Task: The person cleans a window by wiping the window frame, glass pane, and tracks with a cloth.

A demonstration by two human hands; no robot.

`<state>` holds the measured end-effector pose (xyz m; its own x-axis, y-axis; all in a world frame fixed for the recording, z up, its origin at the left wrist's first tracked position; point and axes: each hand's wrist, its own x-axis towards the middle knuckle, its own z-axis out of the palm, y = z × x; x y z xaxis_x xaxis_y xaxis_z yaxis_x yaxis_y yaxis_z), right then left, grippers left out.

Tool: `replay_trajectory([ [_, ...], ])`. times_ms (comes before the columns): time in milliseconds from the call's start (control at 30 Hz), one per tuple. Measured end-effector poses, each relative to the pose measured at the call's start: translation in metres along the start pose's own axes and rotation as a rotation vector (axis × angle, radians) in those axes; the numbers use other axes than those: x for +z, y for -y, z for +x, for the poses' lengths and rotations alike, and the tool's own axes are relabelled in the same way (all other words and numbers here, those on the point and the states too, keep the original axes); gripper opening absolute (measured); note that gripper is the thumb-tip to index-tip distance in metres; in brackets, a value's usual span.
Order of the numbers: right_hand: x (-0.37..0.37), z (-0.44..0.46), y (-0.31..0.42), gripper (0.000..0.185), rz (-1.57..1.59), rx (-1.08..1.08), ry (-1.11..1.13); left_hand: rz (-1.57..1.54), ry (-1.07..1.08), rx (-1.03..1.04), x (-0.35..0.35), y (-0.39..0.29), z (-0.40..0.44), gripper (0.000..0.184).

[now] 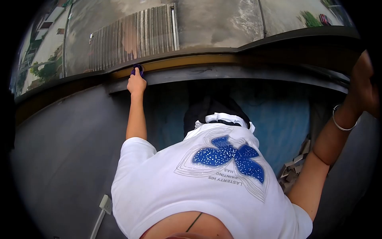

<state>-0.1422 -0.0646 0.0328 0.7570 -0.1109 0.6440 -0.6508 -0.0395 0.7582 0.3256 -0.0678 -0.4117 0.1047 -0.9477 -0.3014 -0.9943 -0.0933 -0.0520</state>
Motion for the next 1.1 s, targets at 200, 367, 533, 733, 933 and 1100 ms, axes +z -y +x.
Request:
replay_trajectory([
  [200,0.009,-0.004,-0.001,0.010,0.124,-0.020,-0.066,-0.157,-0.017,0.318,-0.004,-0.147,-0.046,0.061],
  [367,0.020,0.008,0.022,0.008,0.132,-0.028,-0.078,-0.162,-0.004,0.553,0.013,-0.237,-0.046,0.066],
  [533,0.014,0.033,0.052,0.008,0.127,-0.058,0.032,-0.202,0.018,0.645,0.024,-0.274,-0.041,0.066],
  [733,0.018,0.031,0.048,0.008,0.134,-0.027,0.066,-0.247,0.084,0.669,0.016,-0.277,-0.033,0.067],
  [933,0.016,0.030,0.046,0.008,0.151,-0.001,0.067,-0.071,0.381,0.895,-0.014,-0.257,-0.035,0.045],
  [1100,0.012,0.029,0.045,0.008,0.149,0.025,0.075,-0.515,0.526,0.664,-0.020,-0.217,-0.046,0.036],
])
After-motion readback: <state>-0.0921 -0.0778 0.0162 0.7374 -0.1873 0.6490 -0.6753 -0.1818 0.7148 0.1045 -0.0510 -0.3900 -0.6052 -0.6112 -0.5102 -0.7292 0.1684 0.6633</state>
